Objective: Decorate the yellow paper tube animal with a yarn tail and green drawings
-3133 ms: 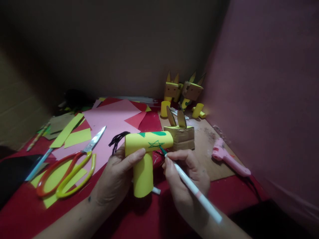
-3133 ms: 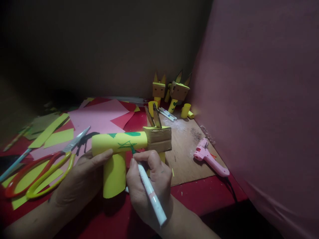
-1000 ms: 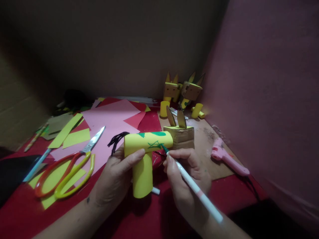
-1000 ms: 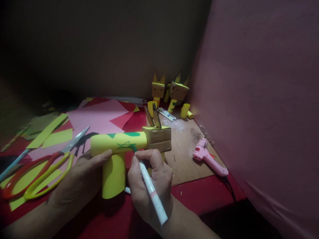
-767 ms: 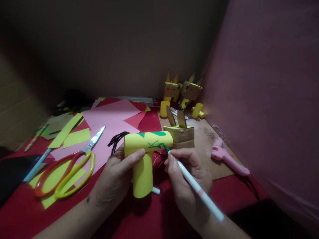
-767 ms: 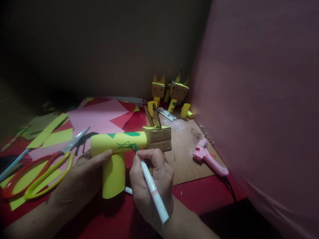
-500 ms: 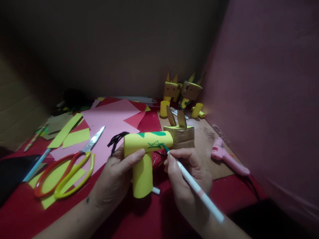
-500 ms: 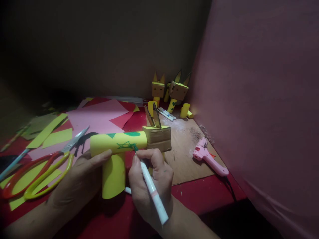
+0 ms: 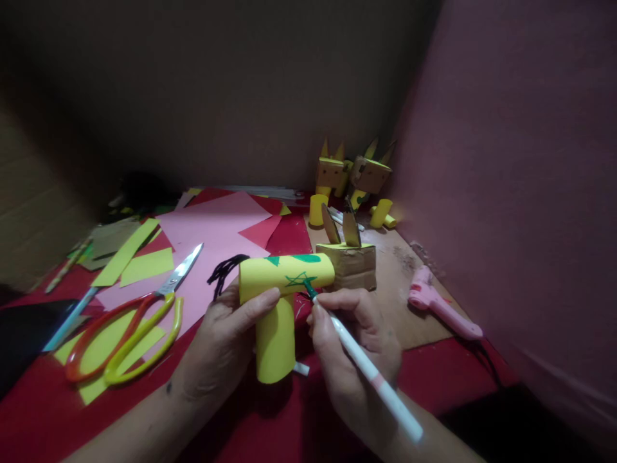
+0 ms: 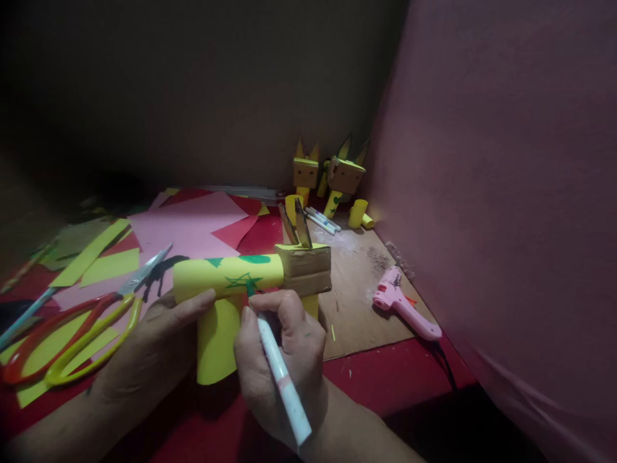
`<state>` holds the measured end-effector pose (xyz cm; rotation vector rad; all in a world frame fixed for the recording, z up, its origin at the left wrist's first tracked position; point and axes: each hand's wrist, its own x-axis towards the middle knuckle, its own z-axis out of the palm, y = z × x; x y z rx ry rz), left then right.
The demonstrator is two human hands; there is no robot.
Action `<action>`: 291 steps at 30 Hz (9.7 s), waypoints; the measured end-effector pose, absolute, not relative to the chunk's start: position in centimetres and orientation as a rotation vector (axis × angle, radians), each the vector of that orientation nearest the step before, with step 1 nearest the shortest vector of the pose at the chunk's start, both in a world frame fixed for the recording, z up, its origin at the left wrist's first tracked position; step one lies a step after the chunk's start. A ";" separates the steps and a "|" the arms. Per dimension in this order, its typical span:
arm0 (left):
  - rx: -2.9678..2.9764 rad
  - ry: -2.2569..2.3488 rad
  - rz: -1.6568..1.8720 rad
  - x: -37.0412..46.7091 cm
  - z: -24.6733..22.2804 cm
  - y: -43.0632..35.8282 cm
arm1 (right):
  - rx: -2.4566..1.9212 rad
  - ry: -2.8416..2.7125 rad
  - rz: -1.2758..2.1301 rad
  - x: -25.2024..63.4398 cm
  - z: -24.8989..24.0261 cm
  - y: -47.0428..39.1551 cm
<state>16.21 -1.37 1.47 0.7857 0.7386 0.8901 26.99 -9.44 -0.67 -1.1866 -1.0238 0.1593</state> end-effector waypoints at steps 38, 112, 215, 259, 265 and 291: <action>0.820 0.785 0.896 15.9 1.3 -1.4 | -1.218 -1.008 0.181 27.7 -0.7 -9.9; 0.843 0.787 0.893 16.0 1.6 -1.5 | -1.151 -1.064 0.160 27.7 -0.7 -10.5; 0.878 0.688 0.864 15.8 1.2 -1.5 | -1.219 -1.225 0.008 27.2 -0.2 -9.9; 0.845 0.711 0.859 15.9 1.5 -1.8 | -1.218 -1.059 0.050 27.2 -1.1 -9.8; 0.848 0.730 0.866 15.8 1.4 -1.7 | -1.232 -1.068 0.026 27.2 -1.0 -9.7; 0.883 0.737 0.872 15.8 1.2 -1.6 | -1.232 -1.083 0.017 27.5 -1.1 -9.9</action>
